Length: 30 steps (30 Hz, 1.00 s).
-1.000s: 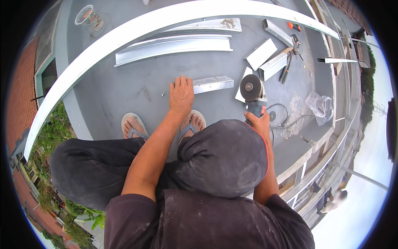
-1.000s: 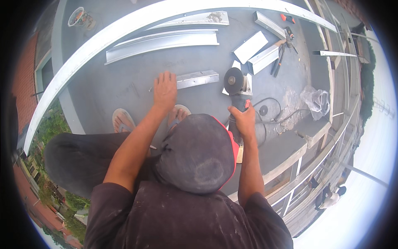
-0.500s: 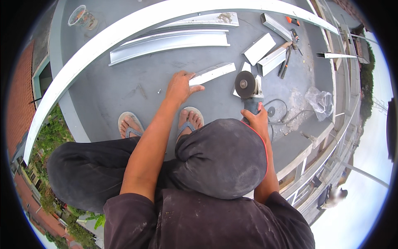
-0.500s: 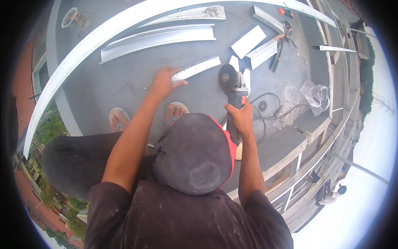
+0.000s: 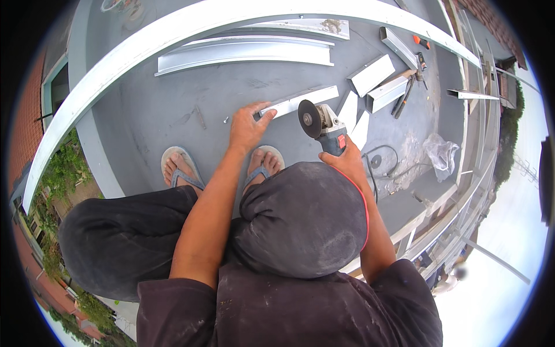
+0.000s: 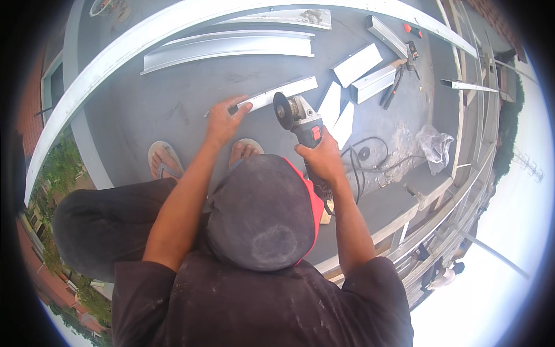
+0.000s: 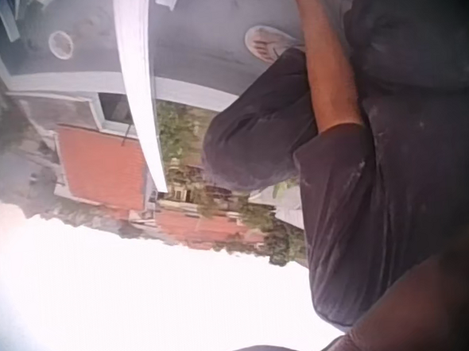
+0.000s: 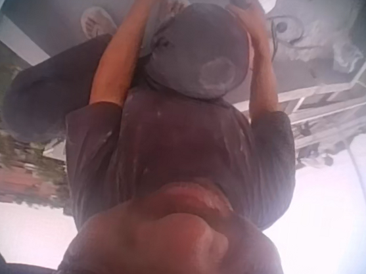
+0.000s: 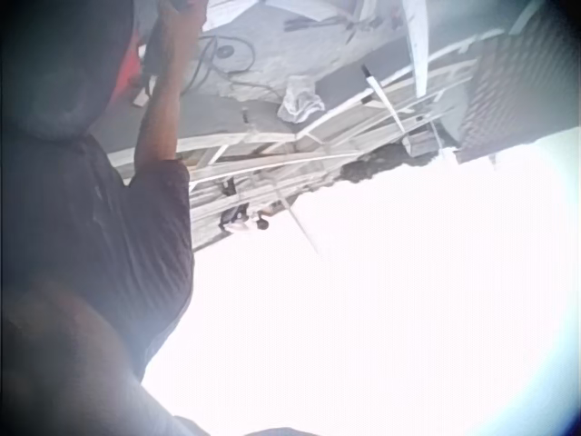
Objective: The person uses an angle grinder to cut several pieces of metal on a rooftop. They hold the metal pieces with one hand and operate the grinder with the other, creating sparks as they cut. After cutting, they place the pieces aside and continue with more cuts.
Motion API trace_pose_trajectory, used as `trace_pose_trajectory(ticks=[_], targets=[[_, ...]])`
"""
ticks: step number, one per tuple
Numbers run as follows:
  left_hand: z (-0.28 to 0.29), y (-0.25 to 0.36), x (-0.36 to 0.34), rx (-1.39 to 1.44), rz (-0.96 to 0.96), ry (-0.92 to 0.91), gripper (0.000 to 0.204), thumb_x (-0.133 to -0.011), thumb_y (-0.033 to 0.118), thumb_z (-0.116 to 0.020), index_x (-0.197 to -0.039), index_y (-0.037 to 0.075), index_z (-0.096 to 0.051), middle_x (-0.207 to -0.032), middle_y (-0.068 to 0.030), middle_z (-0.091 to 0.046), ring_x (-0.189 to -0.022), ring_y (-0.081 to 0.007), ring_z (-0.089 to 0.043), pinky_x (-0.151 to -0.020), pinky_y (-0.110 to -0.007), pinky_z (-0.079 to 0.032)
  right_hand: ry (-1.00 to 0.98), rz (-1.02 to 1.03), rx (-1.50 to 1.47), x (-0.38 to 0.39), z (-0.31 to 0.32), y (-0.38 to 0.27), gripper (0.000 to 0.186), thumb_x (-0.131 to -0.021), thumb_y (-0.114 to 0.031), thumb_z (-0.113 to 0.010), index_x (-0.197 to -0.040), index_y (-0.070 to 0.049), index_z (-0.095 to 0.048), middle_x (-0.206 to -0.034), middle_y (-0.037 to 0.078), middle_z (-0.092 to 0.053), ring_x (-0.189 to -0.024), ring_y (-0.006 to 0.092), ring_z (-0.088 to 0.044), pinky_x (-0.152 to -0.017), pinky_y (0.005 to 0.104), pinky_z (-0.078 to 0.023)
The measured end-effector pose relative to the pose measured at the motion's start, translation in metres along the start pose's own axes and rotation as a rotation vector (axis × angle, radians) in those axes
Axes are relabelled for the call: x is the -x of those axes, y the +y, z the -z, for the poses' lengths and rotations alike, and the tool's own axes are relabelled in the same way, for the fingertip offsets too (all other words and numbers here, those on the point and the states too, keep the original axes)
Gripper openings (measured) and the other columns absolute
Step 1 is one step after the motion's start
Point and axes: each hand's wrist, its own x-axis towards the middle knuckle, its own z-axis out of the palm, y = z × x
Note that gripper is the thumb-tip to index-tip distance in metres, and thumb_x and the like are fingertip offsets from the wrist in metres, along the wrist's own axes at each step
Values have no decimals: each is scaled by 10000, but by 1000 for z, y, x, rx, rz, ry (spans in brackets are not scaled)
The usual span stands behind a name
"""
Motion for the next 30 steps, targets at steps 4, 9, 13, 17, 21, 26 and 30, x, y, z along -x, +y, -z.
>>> trace_pose_trajectory(ticks=[4, 9, 13, 17, 21, 26, 30], targets=[[1, 4, 3, 12, 99, -10, 556, -996, 466, -814, -1341, 30, -817, -1350, -232, -798, -1305, -366, -742, -1151, -433, -529, -9, -1, 75, -10, -8, -3, 740, -787, -296, -843, -1370, 106, -629, -1239, 276, -768, -1155, 392, -749, -1046, 467, -559], [0, 2, 3, 39, 43, 11, 526, -991, 442, -814, -1330, 39, -827, -1368, -231, -792, -1308, -360, -744, -1150, -431, -531, -25, -19, 112, -13, -3, -16, 698, -781, -290, -843, -1326, 97, -642, -1183, 275, -782, -1114, 402, -764, -1017, 475, -572], [0, 3, -1, 47, 72, -2, 510, -991, 430, -817, -1324, 44, -831, -1360, -225, -797, -1298, -358, -752, -1145, -426, -538, -3, -28, 168, -12, -1, -22, 686, -777, -283, -845, -1316, 93, -648, -1168, 281, -785, -1097, 410, -769, -1005, 480, -577], [0, 2, -1, 32, 35, 19, 500, -990, 421, -820, -1316, 43, -834, -1335, -225, -806, -1282, -360, -761, -1135, -424, -547, -7, -54, 189, -12, -3, -26, 692, -778, -280, -842, -1327, 94, -649, -1171, 290, -784, -1100, 421, -769, -1004, 483, -577], [0, 2, 0, 39, 52, 19, 469, -985, 418, -828, -1284, 57, -849, -1352, -211, -800, -1287, -375, -755, -1138, -435, -555, 5, -22, 210, -13, -3, -28, 708, -784, -280, -834, -1338, 114, -638, -1164, 309, -782, -1112, 439, -767, -1010, 491, -575], [0, 5, 0, 24, 60, 20, 478, -986, 401, -815, -1303, 43, -840, -1327, -223, -808, -1270, -362, -767, -1125, -423, -556, 10, -13, 231, -18, -4, -22, 721, -796, -281, -825, -1345, 140, -624, -1173, 336, -775, -1128, 462, -762, -1019, 504, -571], [-2, 4, 0, 19, 60, 33, 470, -987, 399, -813, -1299, 49, -843, -1323, -221, -810, -1265, -363, -770, -1120, -421, -561, -4, -29, 249, -19, -6, -24, 737, -800, -281, -822, -1368, 141, -616, -1190, 341, -775, -1144, 471, -759, -1027, 506, -571]])
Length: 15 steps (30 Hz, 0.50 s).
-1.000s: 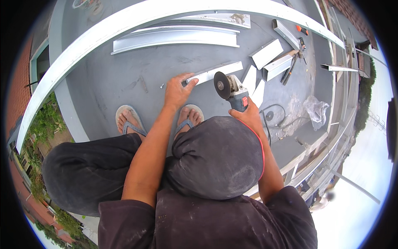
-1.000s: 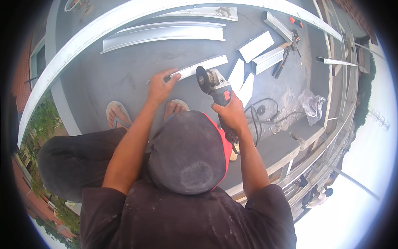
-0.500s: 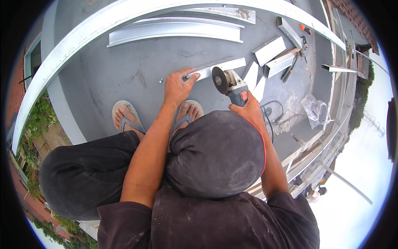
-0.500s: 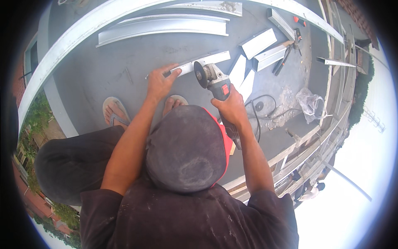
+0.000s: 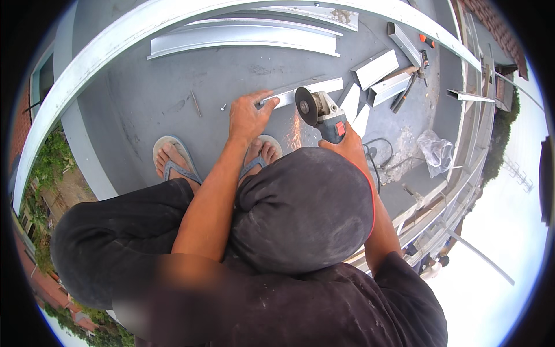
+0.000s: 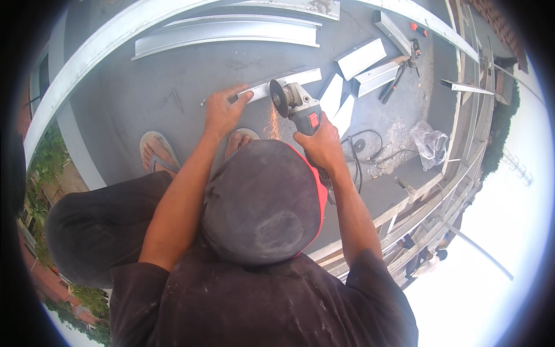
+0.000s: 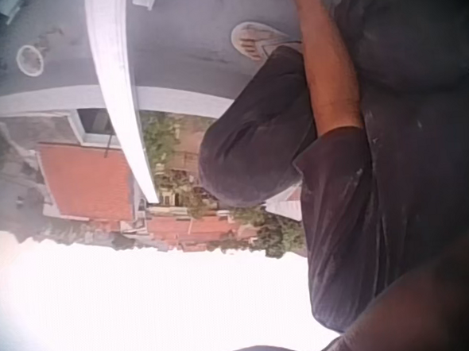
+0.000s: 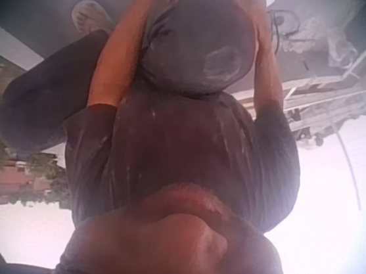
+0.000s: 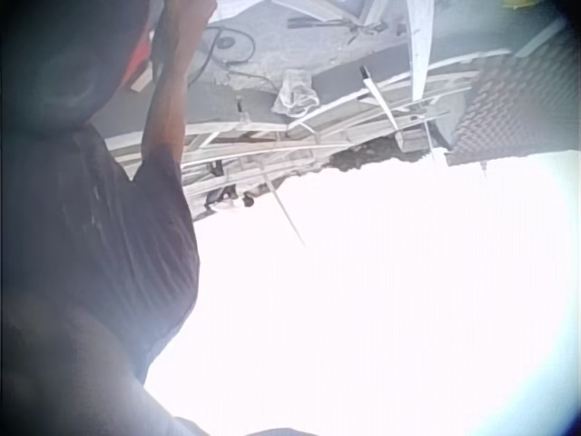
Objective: The person uses an angle grinder to cut several pieces of metal on a rooftop. They hold the metal pieces with one hand and operate the grinder with the other, creating sparks as they cut. After cutting, they place the pieces aside and continue with more cuts.
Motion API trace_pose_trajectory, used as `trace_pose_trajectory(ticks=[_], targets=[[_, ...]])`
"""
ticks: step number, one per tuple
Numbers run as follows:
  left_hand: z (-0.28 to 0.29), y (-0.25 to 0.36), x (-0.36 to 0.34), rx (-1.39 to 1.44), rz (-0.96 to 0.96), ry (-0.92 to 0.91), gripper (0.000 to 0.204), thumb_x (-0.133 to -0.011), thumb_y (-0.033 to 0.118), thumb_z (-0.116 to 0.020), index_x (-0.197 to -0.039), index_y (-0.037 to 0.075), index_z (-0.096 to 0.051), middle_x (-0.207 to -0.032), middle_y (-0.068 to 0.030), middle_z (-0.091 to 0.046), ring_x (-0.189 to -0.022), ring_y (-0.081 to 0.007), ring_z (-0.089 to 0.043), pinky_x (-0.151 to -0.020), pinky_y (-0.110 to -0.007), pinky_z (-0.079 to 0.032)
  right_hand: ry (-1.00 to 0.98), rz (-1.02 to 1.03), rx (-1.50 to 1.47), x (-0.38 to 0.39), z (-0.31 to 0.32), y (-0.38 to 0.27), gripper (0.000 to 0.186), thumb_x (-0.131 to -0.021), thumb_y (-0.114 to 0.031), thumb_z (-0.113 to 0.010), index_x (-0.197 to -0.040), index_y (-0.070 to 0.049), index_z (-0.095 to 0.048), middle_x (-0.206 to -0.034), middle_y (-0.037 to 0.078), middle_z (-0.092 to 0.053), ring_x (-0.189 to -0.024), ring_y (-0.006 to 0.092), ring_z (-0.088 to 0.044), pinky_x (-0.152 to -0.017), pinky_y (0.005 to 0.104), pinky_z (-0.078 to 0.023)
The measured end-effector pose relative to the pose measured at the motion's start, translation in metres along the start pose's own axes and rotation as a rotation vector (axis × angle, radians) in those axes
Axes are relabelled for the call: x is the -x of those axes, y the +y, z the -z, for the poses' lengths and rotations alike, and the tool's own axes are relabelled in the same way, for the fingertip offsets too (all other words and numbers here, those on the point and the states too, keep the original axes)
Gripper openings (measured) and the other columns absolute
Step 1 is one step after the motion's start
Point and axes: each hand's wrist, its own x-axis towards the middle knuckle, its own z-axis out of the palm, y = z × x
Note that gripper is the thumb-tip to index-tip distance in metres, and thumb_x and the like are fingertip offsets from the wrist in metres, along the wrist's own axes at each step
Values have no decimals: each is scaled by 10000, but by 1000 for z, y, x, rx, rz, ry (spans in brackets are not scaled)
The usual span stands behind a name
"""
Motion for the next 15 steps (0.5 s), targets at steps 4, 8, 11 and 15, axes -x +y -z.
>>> trace_pose_trajectory(ticks=[4, 8, 11, 15], targets=[[0, 1, 0, -9, -9, 5, 470, -989, 407, -807, -1297, 55, -845, -1319, -219, -811, -1261, -365, -772, -1116, -418, -565, 37, 16, 21, 0, -5, 7, 745, -803, -280, -822, -1380, 140, -610, -1185, 334, -781, -1137, 466, -765, -1031, 503, -574], [0, 2, 1, -14, -13, 5, 475, -990, 415, -806, -1295, 53, -845, -1314, -216, -813, -1243, -360, -780, -1100, -418, -571, 19, -16, -4, 4, -3, -2, 733, -804, -276, -825, -1380, 128, -617, -1188, 326, -785, -1132, 454, -772, -1034, 495, -577], [1, 3, 1, -11, -8, 8, 475, -988, 416, -809, -1292, 52, -846, -1305, -212, -818, -1217, -354, -790, -1078, -419, -581, 12, -32, 5, 4, -3, -3, 725, -803, -282, -828, -1374, 115, -625, -1199, 318, -786, -1144, 451, -772, -1039, 491, -577], [1, 3, 0, 28, 20, -10, 468, -981, 403, -819, -1287, 50, -847, -1299, -210, -821, -1189, -349, -799, -1059, -421, -592, 18, -26, 11, 5, -3, -5, 724, -802, -291, -830, -1372, 108, -628, -1219, 307, -787, -1157, 441, -772, -1039, 485, -577]])
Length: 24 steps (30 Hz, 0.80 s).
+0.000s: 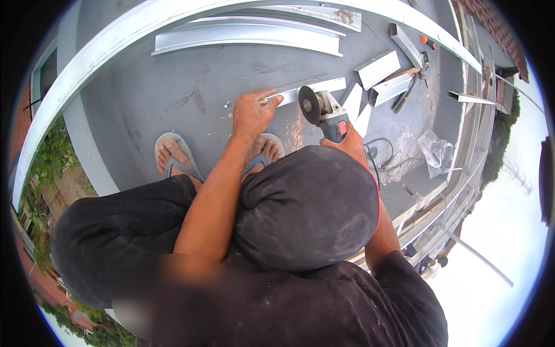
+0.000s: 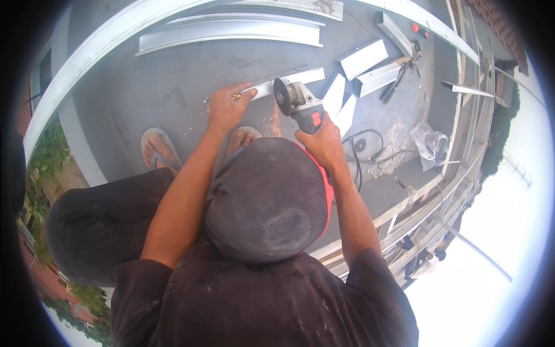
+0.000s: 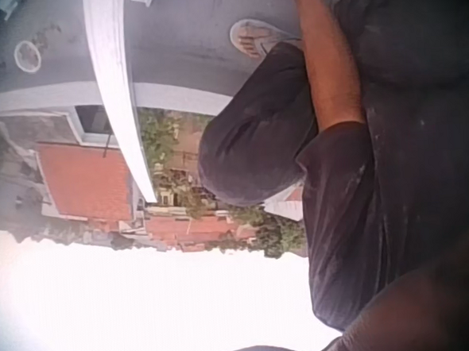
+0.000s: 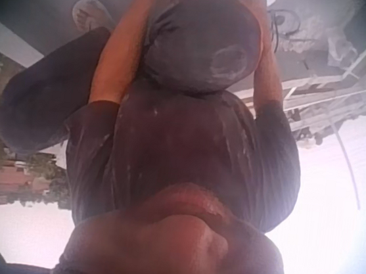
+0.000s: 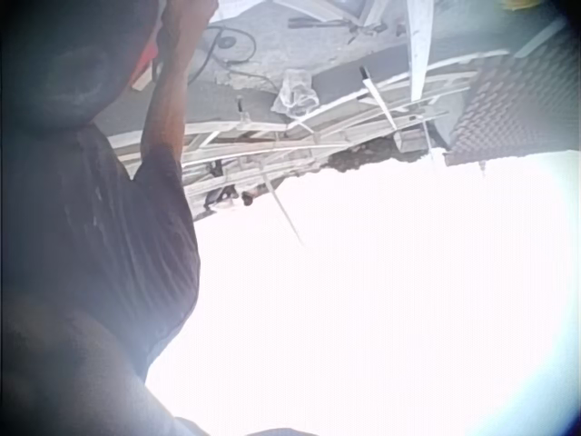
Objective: The person uses an angle grinder to cut several pieces of metal on a rooftop. They hold the metal pieces with one hand and operate the grinder with the other, creating sparks as they cut. After cutting, they place the pieces aside and continue with more cuts.
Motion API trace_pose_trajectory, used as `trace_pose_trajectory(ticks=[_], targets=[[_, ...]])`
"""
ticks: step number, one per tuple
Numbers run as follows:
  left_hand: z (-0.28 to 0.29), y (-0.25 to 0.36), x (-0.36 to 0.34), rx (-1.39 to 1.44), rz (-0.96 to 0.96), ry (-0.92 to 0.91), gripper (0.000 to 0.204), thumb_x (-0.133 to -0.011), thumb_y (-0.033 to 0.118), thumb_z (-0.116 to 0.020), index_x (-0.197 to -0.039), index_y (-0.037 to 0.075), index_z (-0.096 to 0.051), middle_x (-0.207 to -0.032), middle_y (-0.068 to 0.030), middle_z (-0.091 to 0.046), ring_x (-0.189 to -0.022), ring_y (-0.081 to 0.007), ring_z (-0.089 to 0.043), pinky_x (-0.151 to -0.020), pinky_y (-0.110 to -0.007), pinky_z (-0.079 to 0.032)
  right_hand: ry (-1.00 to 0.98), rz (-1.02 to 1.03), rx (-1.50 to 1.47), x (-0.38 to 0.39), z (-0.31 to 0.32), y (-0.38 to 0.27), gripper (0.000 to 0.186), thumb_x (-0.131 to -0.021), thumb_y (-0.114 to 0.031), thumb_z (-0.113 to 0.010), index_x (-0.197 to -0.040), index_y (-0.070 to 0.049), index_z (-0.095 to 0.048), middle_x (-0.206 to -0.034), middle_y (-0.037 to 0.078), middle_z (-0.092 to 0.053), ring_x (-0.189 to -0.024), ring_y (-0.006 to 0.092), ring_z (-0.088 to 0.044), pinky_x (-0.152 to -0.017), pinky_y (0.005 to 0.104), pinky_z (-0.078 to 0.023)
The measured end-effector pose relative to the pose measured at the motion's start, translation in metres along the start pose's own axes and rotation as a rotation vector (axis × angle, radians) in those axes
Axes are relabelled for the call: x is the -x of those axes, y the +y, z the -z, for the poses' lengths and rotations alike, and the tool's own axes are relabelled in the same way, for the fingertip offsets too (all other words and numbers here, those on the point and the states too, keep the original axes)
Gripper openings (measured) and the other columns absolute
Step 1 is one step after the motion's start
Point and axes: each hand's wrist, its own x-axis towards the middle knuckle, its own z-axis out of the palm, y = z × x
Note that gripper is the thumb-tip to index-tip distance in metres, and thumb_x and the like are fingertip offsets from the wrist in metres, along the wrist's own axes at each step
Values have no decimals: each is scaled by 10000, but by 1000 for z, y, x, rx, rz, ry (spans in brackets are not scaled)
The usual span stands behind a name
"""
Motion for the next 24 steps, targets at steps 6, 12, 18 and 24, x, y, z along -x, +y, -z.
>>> trace_pose_trajectory(ticks=[6, 12, 18, 24], targets=[[-1, 1, 0, -9, 18, 4, 446, -978, 375, -825, -1283, 51, -850, -1306, -220, -817, -1205, -363, -793, -1070, -430, -590, -9, 2, -12, -3, -1, 5, 722, -801, -285, -820, -1376, 106, -626, -1236, 303, -783, -1163, 429, -770, -1042, 478, -576], [1, 3, -1, -31, 9, -4, 463, -977, 412, -816, -1281, 65, -854, -1296, -237, -814, -1203, -385, -790, -1065, -431, -591, -6, -27, -8, 1, 2, -4, 723, -796, -281, -808, -1379, 105, -625, -1208, 304, -785, -1142, 433, -774, -1031, 479, -577], [2, 2, -2, -70, 16, -14, 473, -976, 445, -811, -1269, 76, -862, -1223, -244, -828, -1105, -387, -813, -1016, -437, -604, 6, 8, -2, -5, -2, 3, 724, -794, -284, -802, -1379, 105, -624, -1196, 304, -788, -1137, 437, -775, -1027, 478, -578], [-3, -8, -2, -83, -52, 39, 471, -980, 449, -810, -1273, 84, -863, -1181, -233, -840, -1053, -372, -820, -978, -432, -611, 6, -6, 12, -3, -2, -4, 725, -786, -286, -808, -1372, 102, -628, -1192, 299, -791, -1135, 436, -777, -1029, 480, -579]])
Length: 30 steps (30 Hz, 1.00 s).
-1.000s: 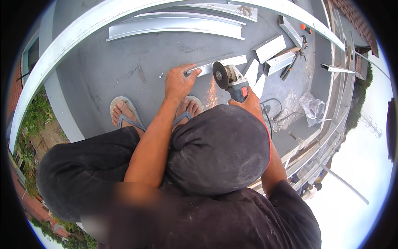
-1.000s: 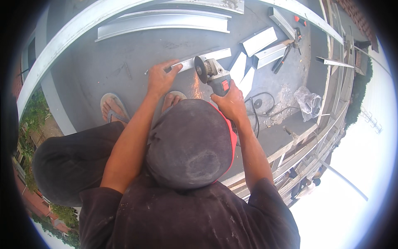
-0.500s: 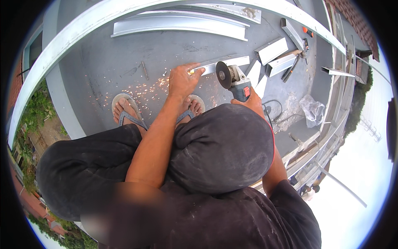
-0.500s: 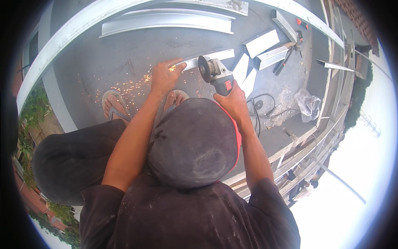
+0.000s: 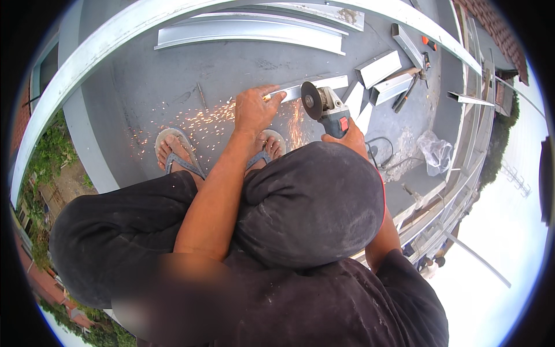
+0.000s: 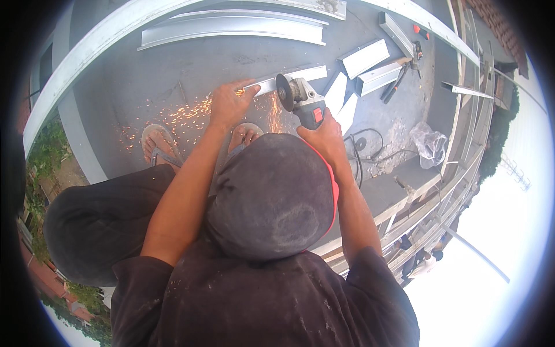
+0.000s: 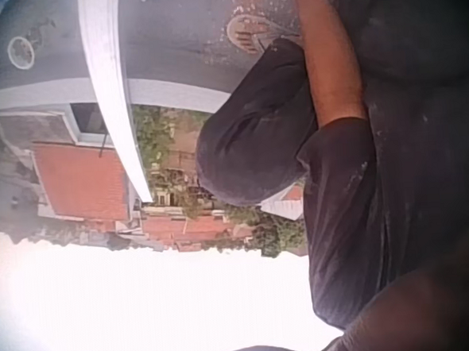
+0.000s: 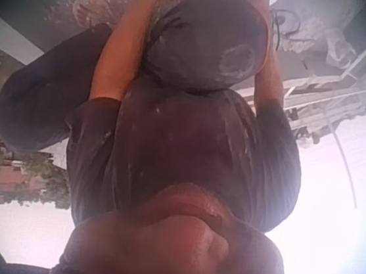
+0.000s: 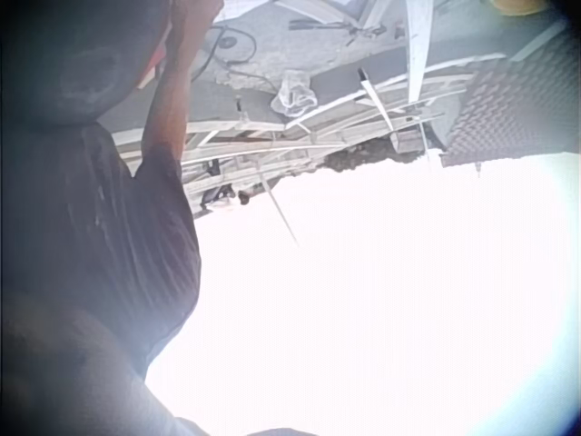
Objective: The person uses an angle grinder to cut several pieces of metal on a rooftop. They hold the metal pieces with one hand and operate the grinder with the other, creating sparks as they cut. After cutting, they place the pieces aside and continue with more cuts.
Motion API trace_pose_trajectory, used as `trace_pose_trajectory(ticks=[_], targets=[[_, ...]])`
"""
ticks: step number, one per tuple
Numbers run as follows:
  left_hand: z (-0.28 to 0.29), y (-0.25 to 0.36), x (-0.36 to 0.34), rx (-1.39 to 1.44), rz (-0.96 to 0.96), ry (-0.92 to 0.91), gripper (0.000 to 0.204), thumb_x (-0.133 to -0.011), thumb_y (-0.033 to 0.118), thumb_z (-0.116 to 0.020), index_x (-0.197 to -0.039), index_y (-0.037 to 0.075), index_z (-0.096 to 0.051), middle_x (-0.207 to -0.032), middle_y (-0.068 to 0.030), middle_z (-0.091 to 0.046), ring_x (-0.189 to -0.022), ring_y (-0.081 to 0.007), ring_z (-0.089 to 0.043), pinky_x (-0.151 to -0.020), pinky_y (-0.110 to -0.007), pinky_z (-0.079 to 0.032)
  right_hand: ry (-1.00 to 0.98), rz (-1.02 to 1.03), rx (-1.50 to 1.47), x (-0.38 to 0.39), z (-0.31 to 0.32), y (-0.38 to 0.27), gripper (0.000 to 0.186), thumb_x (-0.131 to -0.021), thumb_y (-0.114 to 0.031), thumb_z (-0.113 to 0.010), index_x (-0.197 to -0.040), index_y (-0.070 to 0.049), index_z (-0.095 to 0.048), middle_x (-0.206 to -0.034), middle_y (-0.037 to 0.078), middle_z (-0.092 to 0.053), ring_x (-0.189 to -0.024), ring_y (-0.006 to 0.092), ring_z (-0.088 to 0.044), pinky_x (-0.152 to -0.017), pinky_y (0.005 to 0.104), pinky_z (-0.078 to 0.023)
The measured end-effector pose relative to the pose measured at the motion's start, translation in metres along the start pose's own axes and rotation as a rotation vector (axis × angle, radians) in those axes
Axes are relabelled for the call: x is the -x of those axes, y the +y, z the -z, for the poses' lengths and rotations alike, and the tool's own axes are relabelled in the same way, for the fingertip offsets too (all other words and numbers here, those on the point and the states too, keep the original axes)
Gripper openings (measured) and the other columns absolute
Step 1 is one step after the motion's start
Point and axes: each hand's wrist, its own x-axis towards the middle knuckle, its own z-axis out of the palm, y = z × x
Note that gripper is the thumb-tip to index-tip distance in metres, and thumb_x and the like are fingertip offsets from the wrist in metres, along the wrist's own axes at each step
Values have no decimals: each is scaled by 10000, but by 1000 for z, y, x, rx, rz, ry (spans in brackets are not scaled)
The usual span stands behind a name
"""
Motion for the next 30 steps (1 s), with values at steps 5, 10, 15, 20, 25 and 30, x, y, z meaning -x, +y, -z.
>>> trace_pose_trajectory(ticks=[5, 10, 15, 20, 25, 30], targets=[[9, 14, -1, -32, 110, -81, 451, -981, 450, -817, -1264, 102, -868, -1206, -205, -840, -1028, -363, -823, -958, -427, -619, -6, -8, 28, -6, 0, 1, 725, -781, -293, -815, -1362, 100, -632, -1190, 299, -792, -1132, 441, -778, -1025, 481, -582], [4, 8, 0, -18, 47, -19, 424, -979, 454, -828, -1234, 119, -878, -1213, -173, -842, -990, -366, -822, -952, -427, -629, 15, 10, 33, -9, -3, 4, 714, -781, -302, -819, -1341, 100, -637, -1191, 306, -790, -1138, 449, -776, -1024, 489, -583], [3, 6, 1, -12, 0, -5, 424, -981, 444, -826, -1229, 104, -877, -1223, -174, -839, -1078, -372, -812, -1000, -429, -616, 12, 27, 41, -13, -5, 8, 720, -780, -318, -830, -1335, 97, -636, -1206, 308, -782, -1170, 453, -763, -1041, 498, -574], [5, 8, 0, -9, -5, -5, 443, -984, 450, -820, -1238, 90, -872, -1228, -191, -836, -1100, -376, -810, -1017, -433, -606, 13, 26, 41, -15, -4, 3, 731, -780, -341, -840, -1334, 89, -633, -1216, 308, -774, -1183, 464, -751, -1058, 502, -568], [6, 8, -1, -13, -12, -4, 464, -990, 467, -813, -1258, 92, -869, -1181, -227, -840, -1073, -374, -819, -999, -435, -605, 19, 26, 28, -17, -8, 11, 734, -779, -346, -841, -1339, 79, -631, -1225, 308, -772, -1182, 468, -750, -1058, 507, -568], [10, 17, -8, 7, 149, -66, 491, -1006, 492, -793, -1259, 78, -867, -1028, -248, -842, -919, -329, -814, -887, -431, -612, 15, 19, 47, -18, -10, 16, 742, -775, -349, -846, -1343, 75, -630, -1224, 304, -774, -1181, 462, -752, -1047, 504, -573]])
